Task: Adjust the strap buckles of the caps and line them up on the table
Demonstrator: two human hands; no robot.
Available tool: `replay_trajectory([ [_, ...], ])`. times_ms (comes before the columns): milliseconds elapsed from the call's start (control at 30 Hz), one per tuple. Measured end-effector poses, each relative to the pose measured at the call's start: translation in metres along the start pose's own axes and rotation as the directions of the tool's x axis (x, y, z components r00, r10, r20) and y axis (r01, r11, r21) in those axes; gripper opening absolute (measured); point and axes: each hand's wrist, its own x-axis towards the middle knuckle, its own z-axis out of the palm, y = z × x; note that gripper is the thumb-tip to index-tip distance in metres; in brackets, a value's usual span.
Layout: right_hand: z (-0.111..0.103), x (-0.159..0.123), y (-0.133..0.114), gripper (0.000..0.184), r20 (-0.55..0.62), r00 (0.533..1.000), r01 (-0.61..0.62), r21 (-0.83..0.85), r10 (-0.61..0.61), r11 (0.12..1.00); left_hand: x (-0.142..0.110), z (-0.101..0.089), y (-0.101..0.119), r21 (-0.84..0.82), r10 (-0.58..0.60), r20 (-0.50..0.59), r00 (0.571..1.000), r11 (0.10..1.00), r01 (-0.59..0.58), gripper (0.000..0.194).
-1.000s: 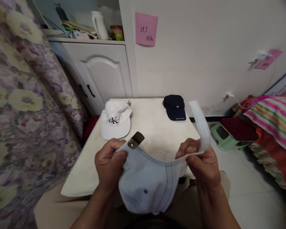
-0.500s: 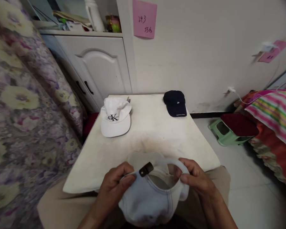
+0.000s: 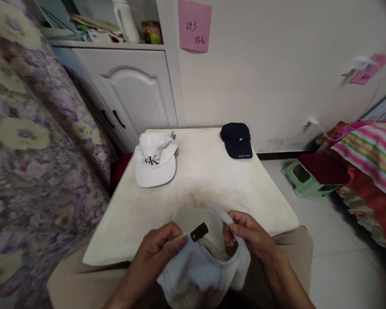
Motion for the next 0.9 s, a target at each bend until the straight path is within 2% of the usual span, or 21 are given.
replay_trajectory([
  [100,0.0,0.005,0.009,0.028,-0.063,0.998,-0.023,-0.225,0.009,0.974,-0.002,0.001,-0.004,0.014,-0.013,0.013,1.0,1.0,0.013,0.034],
  [167,0.0,0.007,0.014,0.029,-0.11,0.994,-0.034,-0.391,-0.011,0.92,-0.003,0.002,-0.007,0.007,-0.026,0.019,0.999,1.0,0.026,0.034],
  [333,0.001,0.009,0.029,0.024,-0.154,0.978,-0.017,-0.727,-0.139,0.687,-0.004,0.005,-0.01,0.013,-0.019,0.027,0.999,1.0,0.019,0.033],
  [433,0.001,0.006,0.038,0.02,-0.207,0.951,-0.033,-0.806,-0.229,0.591,-0.005,0.008,-0.008,0.045,0.009,0.037,0.999,0.999,-0.01,0.033],
  [567,-0.001,0.003,0.048,0.014,-0.278,0.934,-0.102,-0.81,-0.225,0.578,-0.007,0.012,-0.004,0.043,0.005,0.05,0.999,0.999,-0.007,0.033],
  [700,-0.002,0.01,0.051,0.02,-0.26,0.962,-0.135,-0.715,-0.082,0.686,-0.007,0.013,-0.001,0.039,0.016,0.044,0.999,0.999,-0.018,0.033],
  [767,-0.001,0.015,0.047,0.026,-0.269,0.962,-0.148,-0.673,-0.054,0.724,-0.005,0.012,0.0,0.041,0.028,0.025,0.999,0.999,-0.029,0.033],
  [900,-0.003,0.019,0.032,0.027,-0.322,0.934,-0.128,-0.707,-0.156,0.696,0.001,0.01,0.004,-0.008,-0.012,-0.052,0.999,1.0,0.012,0.034],
])
